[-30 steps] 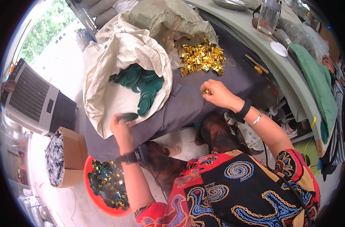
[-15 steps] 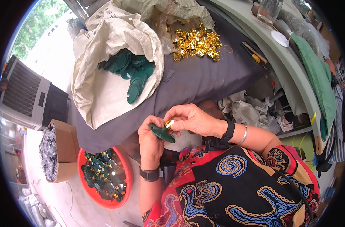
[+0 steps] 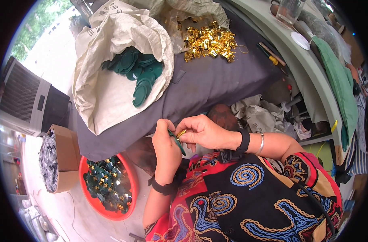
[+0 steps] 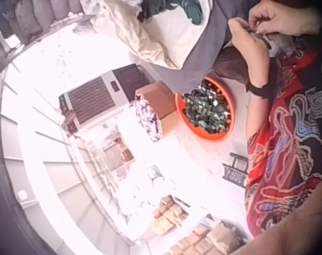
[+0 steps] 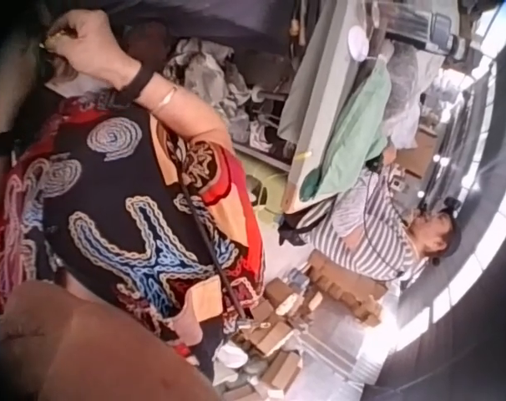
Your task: The recorder is assembling small green and gold plastic components at a workstation in a warehouse environment.
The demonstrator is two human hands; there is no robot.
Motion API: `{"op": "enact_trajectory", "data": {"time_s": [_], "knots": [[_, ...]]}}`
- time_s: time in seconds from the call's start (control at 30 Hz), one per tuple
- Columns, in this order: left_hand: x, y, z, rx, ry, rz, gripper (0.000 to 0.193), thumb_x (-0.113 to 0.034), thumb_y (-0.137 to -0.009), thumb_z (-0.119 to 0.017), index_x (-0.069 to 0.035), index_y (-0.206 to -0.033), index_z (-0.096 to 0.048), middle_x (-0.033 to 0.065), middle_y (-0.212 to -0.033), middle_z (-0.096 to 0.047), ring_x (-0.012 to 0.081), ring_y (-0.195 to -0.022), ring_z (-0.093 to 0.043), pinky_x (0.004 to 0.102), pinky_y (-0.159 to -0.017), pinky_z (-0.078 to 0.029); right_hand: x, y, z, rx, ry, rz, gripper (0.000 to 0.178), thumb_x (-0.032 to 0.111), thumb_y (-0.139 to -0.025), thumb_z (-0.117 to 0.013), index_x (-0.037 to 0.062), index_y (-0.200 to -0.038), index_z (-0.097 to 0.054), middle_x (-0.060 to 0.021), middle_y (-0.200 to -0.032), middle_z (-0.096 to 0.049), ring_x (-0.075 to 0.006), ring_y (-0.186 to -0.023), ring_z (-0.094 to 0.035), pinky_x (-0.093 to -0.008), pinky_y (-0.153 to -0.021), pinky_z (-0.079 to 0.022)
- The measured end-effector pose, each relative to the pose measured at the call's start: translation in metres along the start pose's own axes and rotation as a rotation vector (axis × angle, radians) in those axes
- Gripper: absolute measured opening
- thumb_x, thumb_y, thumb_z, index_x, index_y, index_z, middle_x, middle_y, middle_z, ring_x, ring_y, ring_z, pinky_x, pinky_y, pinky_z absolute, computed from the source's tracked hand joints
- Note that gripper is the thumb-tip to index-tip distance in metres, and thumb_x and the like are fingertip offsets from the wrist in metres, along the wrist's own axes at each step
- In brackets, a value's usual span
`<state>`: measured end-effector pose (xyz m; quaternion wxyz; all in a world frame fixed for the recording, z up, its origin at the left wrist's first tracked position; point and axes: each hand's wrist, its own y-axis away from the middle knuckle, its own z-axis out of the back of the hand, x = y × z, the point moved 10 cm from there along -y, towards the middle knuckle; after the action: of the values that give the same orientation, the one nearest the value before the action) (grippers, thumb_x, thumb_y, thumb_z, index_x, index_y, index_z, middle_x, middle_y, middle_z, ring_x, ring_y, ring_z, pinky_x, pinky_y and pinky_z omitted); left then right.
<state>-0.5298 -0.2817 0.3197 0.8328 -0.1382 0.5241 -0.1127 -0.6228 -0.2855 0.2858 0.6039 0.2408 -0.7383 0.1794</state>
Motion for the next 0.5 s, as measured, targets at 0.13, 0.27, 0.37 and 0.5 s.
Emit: {"op": "enact_trajectory", "data": {"time_s": [0.13,0.27,0.37,0.5], "knots": [[-0.016,0.005,0.003,0.008,-0.219,-0.22,0.023,0.012,-0.07,-0.052,-0.003,-0.085,-0.045,0.0161,-0.075,-0.052,0.0374,-0.065,-0.055,0.0393,-0.055,-0.043,-0.028,-0.004,-0.002,0.068,-0.187,-0.179,0.017,0.013,-0.093,-0.059,-0.0031,-0.098,-0.061,-0.005,-0.076,-0.062,-0.0112,-0.062,-0.061,-0.0268,-0.056,-0.055],[0.022,0.01,0.056,-0.117,0.004,-0.056,0.015,0.009,-0.074,-0.039,-0.004,-0.079,-0.046,0.0052,-0.074,-0.049,0.0166,-0.068,-0.047,0.029,-0.063,-0.041,-0.014,-0.013,-0.009,0.192,-0.098,-0.172,0.028,0.016,-0.094,-0.059,-0.0034,-0.113,-0.055,-0.0057,-0.087,-0.063,-0.0129,-0.076,-0.063,-0.0284,-0.067,-0.055],[0.067,0.04,0.167,-0.478,-0.146,0.201,0.014,0.005,-0.074,-0.039,-0.006,-0.077,-0.047,0.0028,-0.075,-0.053,0.0121,-0.068,-0.052,0.0241,-0.06,-0.045,0.008,-0.019,0.053,-0.04,0.106,0.02,0.032,0.017,-0.093,-0.061,-0.0021,-0.117,-0.054,-0.0052,-0.091,-0.062,-0.0108,-0.077,-0.061,-0.0266,-0.069,-0.053],[0.152,0.121,0.324,-0.776,-0.26,0.364,0.017,0.006,-0.072,-0.035,-0.007,-0.076,-0.047,0.0021,-0.069,-0.05,0.012,-0.054,-0.048,0.0243,-0.044,-0.039,0.037,-0.015,0.138,-0.327,0.372,0.101,0.023,0.012,-0.088,-0.063,-0.0048,-0.104,-0.058,-0.006,-0.083,-0.063,-0.01,-0.07,-0.06,-0.0256,-0.062,-0.052]]}}
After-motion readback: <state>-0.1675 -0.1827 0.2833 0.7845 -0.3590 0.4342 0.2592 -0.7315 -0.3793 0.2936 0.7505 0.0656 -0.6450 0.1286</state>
